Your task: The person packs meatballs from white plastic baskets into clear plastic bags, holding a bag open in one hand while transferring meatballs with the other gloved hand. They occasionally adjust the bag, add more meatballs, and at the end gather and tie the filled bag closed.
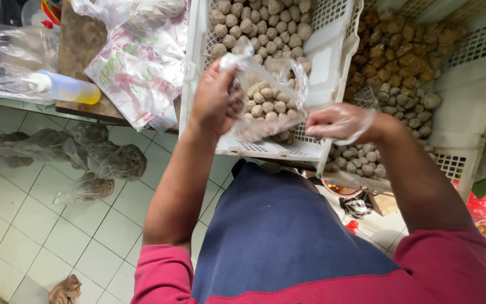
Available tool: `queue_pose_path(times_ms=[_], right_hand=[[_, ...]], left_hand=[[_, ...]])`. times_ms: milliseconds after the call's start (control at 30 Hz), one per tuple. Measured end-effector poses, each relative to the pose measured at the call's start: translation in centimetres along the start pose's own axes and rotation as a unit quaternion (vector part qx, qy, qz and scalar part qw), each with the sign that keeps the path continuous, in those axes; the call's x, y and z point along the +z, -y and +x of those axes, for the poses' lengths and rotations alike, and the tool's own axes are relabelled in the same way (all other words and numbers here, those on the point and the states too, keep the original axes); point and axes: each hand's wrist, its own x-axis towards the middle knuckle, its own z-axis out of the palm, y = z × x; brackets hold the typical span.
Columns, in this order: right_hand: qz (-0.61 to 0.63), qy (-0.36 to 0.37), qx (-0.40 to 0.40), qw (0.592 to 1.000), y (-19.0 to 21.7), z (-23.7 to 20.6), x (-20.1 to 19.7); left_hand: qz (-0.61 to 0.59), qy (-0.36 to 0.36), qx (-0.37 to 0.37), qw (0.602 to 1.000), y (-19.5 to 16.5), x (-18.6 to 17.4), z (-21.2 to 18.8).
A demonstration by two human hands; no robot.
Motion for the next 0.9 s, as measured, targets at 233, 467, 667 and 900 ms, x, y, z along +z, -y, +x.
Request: queue_pose_path(times_ms=[233, 467, 667, 900], right_hand=[[0.469, -0.072, -0.048, 0.879, 0.3, 2.1, 1.1], [-0.326, -0.084, 0.174, 0.925, 4.3, 1.8, 2.6], [-0.384, -0.069, 0.152, 0.908, 2.9, -5.4, 1.9], [0.063, -0.399, 0.106, 0.908, -11.3, -9.3, 1.5]], left_hand=[[0.011, 0.025, 0.017, 0.999, 4.8, 2.8, -6.9], [0.045, -0.015, 0.022, 0.999, 4.8, 0.0, -10.4], [0.040, -0.026, 0.041, 0.998, 4.3, 0.7, -9.6], [0.070, -0.029, 0.014, 0.997, 6.1, 2.1, -6.7]])
